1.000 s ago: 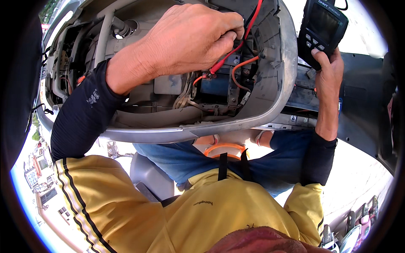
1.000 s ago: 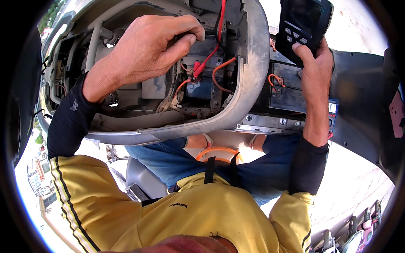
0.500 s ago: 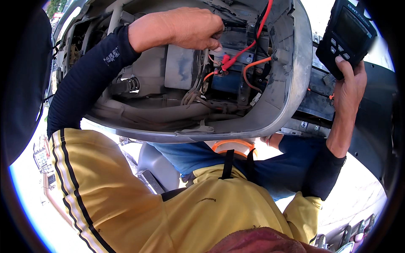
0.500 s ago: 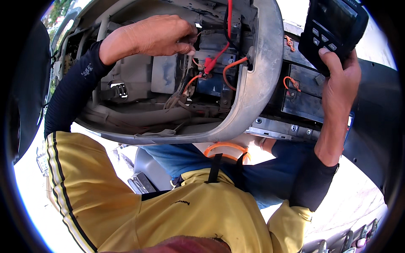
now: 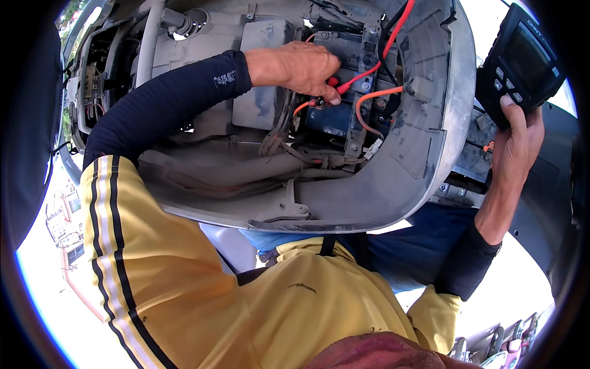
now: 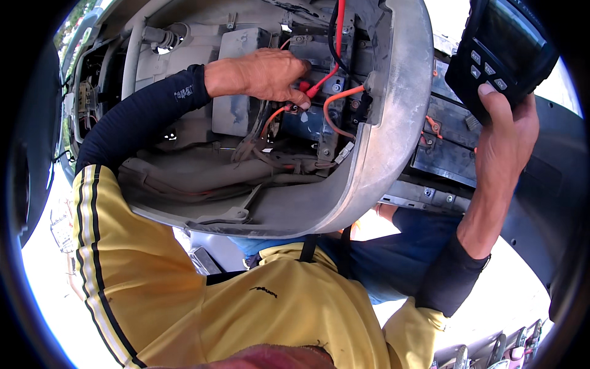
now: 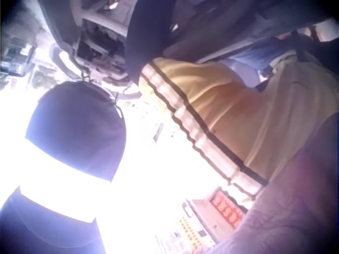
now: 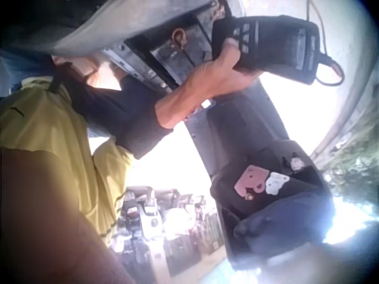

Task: The person uses a handheld battery tester to measure the voltage of a scooter battery. They connect the tester leads to the battery terminals, observe the readings on the device, and reposition the leads to different terminals during the test.

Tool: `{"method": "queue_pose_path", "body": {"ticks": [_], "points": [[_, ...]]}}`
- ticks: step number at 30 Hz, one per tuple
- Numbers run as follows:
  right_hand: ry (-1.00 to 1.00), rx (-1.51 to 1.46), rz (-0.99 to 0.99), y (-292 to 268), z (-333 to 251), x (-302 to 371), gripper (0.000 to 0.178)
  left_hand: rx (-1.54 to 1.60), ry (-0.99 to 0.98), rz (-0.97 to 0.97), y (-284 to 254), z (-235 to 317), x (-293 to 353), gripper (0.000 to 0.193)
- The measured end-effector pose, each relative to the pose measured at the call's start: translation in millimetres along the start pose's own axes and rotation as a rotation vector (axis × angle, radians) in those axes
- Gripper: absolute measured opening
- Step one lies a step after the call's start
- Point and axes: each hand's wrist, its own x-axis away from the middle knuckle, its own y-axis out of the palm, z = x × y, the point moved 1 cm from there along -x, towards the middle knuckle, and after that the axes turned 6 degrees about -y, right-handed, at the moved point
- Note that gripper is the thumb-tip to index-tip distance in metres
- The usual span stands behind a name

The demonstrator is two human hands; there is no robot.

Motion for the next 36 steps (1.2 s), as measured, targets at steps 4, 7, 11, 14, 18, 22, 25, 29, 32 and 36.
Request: {"method": "queue_pose_path", "body": {"ticks": [4,7,11,14,18,22,25,29,32,36], "points": [[-0.007,-0.021,-0.017,-2,4,-2,0.051,0.038,0.022,0.010,8,2,5,0.052],[0.002,-0.065,-0.029,0,2,-1,0.050,0.043,0.051,0.044,22,-4,2,0.045],[0.003,-0.083,-0.034,0,1,-1,0.049,0.061,0.077,0.068,21,-2,0,0.044],[-0.012,-0.075,-0.025,3,1,0,0.049,0.054,0.056,0.116,22,0,7,0.044],[0.001,-0.063,-0.023,-2,4,-2,0.049,0.072,0.029,0.102,25,3,1,0.042],[-0.011,-0.060,-0.026,-1,2,-3,0.049,0.023,0.060,0.117,29,1,0,0.041],[-0.023,-0.061,-0.018,0,-1,-2,0.049,-0.016,0.115,0.147,28,1,0,0.039],[-0.033,-0.103,-0.018,4,-5,0,0.048,-0.019,0.191,0.168,20,-1,4,0.038],[-0.033,-0.069,-0.006,4,-5,1,0.048,-0.041,0.172,0.130,19,-1,0,0.037],[-0.041,-0.084,-0.004,2,-7,2,0.046,0.059,0.176,0.097,13,-6,-3,0.039]]}}
